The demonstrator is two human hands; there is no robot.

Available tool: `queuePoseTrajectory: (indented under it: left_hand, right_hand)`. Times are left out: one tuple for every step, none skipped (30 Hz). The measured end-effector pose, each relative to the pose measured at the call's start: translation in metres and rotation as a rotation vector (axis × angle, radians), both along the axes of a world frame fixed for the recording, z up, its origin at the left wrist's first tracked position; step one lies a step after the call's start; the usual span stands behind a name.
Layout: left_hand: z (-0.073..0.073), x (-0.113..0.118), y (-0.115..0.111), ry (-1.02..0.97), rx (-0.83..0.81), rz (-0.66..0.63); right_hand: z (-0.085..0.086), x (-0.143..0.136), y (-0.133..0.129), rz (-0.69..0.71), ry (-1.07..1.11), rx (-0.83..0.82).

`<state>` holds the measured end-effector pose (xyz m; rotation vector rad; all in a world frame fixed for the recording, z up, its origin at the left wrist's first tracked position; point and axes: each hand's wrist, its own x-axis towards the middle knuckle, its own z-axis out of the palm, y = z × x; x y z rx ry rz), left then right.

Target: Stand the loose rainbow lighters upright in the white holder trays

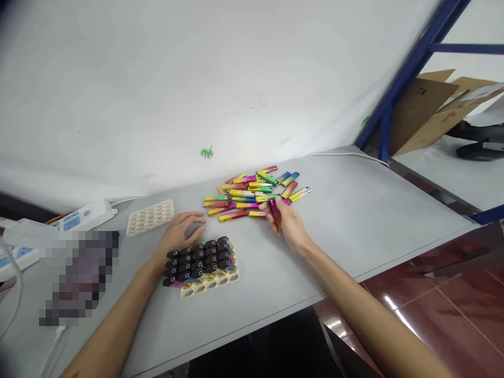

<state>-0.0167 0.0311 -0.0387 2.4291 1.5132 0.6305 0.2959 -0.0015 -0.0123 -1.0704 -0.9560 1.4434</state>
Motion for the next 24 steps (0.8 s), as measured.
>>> queuePoseTrajectory:
  left_hand:
    - [-0.001,0.000,0.000,0.003,-0.001,0.004]
    - [-0.001,0.000,0.000,0.004,-0.004,0.008]
    - [-0.001,-0.001,0.000,0.005,-0.006,0.010]
    - [-0.001,-0.001,0.000,0.004,-0.006,0.010]
    - [-0.001,0.000,0.000,0.004,-0.007,0.010]
    - [-0.001,0.000,0.000,0.002,-0.007,0.010]
    - [-0.001,0.000,0.000,0.001,-0.006,0.010]
    - [0.000,0.000,0.000,0.000,-0.006,0.010]
    - [0.000,0.000,0.001,0.000,-0.005,0.007]
    - [0.000,0.000,0.001,0.001,-0.003,0.003]
    - [0.000,0.000,0.002,0.002,0.003,-0.001]
    - [0.000,-0.001,0.002,0.002,0.010,-0.004]
    - [0.000,-0.001,0.003,0.003,0.014,-0.006]
    - [0.000,-0.001,0.003,0.003,0.018,-0.005]
    - [-0.001,-0.001,0.003,0.004,0.019,-0.005]
    - [-0.001,-0.001,0.003,0.005,0.020,-0.003]
    - [-0.002,-0.001,0.003,0.007,0.021,-0.001]
    - [-0.002,-0.001,0.003,0.009,0.021,-0.001]
    - [-0.002,-0.002,0.002,0.011,0.022,-0.001]
    - [-0.003,-0.002,0.002,0.012,0.022,-0.003]
    - [-0.003,-0.002,0.002,0.012,0.021,-0.006]
    - [-0.003,-0.002,0.002,0.011,0.020,-0.008]
    - [-0.002,-0.002,0.003,0.009,0.019,-0.009]
    - [-0.002,-0.002,0.003,0.007,0.017,-0.007]
  right_hand:
    - [0.000,0.000,0.000,-0.009,0.006,-0.006]
    - [0.001,0.000,0.000,-0.018,0.006,-0.009]
    - [0.001,0.000,0.000,-0.026,0.002,-0.008]
    - [0.002,0.000,-0.001,-0.023,-0.004,-0.006]
    - [0.002,0.000,-0.001,-0.009,-0.007,-0.008]
    - [0.002,0.000,-0.002,0.012,-0.011,-0.014]
    - [0.002,0.000,-0.002,0.039,-0.014,-0.025]
    - [0.001,0.000,-0.003,0.062,-0.017,-0.039]
    - [0.000,0.001,-0.003,0.081,-0.020,-0.053]
    - [-0.001,0.001,-0.003,0.093,-0.022,-0.067]
    - [-0.003,0.001,-0.003,0.098,-0.022,-0.077]
    - [-0.004,0.002,-0.003,0.103,-0.017,-0.085]
    - [-0.006,0.002,-0.003,0.106,-0.009,-0.090]
    - [-0.008,0.002,-0.003,0.109,0.003,-0.094]
    - [-0.009,0.002,-0.002,0.111,0.018,-0.095]
    - [-0.010,0.002,-0.002,0.110,0.033,-0.093]
    - [-0.011,0.002,-0.002,0.107,0.044,-0.089]
    - [-0.012,0.002,-0.001,0.104,0.050,-0.087]
    - [-0.012,0.002,-0.001,0.100,0.051,-0.086]
    - [-0.011,0.002,-0.001,0.095,0.050,-0.088]
    - [-0.010,0.002,-0.001,0.089,0.048,-0.090]
    - [-0.009,0.001,-0.001,0.085,0.048,-0.092]
    - [-0.008,0.001,-0.002,0.085,0.051,-0.095]
    - [-0.007,0.001,-0.002,0.088,0.055,-0.097]
